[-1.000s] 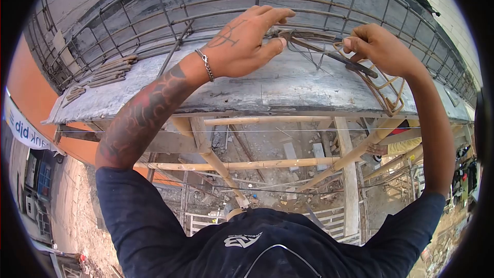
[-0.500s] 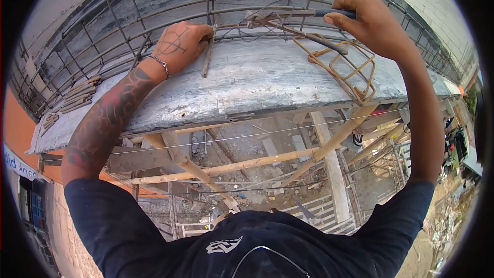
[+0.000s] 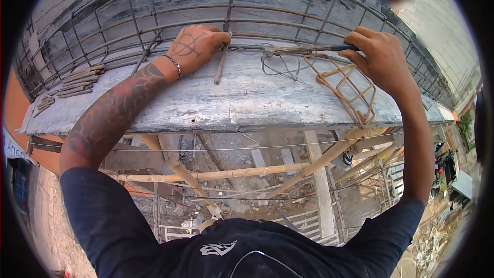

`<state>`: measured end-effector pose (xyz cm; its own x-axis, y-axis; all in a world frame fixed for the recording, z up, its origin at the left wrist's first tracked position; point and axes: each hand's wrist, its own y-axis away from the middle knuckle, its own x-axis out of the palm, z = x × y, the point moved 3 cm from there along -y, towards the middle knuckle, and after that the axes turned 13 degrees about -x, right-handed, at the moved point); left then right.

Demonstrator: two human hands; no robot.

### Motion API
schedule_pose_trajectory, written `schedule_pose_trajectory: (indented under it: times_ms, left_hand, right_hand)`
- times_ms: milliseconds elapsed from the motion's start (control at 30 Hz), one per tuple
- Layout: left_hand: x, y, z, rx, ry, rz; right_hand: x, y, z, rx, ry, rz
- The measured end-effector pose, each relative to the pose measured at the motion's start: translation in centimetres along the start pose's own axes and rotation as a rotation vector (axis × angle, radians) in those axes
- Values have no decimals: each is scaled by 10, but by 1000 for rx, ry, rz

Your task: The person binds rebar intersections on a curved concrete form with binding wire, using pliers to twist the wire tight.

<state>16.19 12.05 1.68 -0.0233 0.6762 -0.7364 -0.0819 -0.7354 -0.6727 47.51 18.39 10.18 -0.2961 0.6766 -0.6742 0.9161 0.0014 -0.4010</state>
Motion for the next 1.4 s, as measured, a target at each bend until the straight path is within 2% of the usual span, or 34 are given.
schedule_pose_trajectory:
  times_ms: [200, 433, 500, 533, 600, 667, 733, 800, 867, 933, 1000, 1167, 1200, 1267, 1400]
  left_hand:
    - [0, 3, 2, 27, 17, -41]
    - [3, 3, 6, 5, 55, -42]
    - [3, 3, 7, 11, 67, -48]
    - [3, 3, 8, 34, 90, -58]
    - [2, 2, 8, 30, 104, -56]
    - [0, 0, 9, 25, 115, -61]
    - [-2, -1, 10, -173, 169, 59]
    - [0, 1, 15, -172, 243, 67]
    - [-2, 1, 18, -171, 319, 64]
    - [-3, 2, 18, -224, 322, 148]
    - [-4, 1, 14, -258, 272, 165]
    - [3, 1, 22, -259, 297, 167]
    - [3, 1, 22, -231, 308, 174]
    - [4, 2, 22, -212, 301, 170]
    - [3, 2, 22, -160, 277, 118]
  right_hand:
    - [-27, 35, -37, 159, 15, 19]
    - [23, 101, -51, 220, 0, -19]
    - [33, 108, -50, 369, -174, 148]
    - [34, 108, -49, 358, -177, 141]
    - [46, 110, -45, 390, -233, 340]
    - [49, 95, -44, 440, -295, 360]
    - [25, 51, -11, 219, -15, 207]
    - [16, 10, 6, 260, -419, 118]
    - [15, -30, 17, 138, -336, 108]
    - [38, -72, 27, 38, -550, 6]
    - [68, -105, 37, -58, -704, 119]
    - [94, -137, 62, -41, -807, 281]
    - [100, -140, 63, -49, -801, 284]
    - [109, -142, 63, 10, -756, 145]
    - [121, -146, 72, 116, -667, 177]
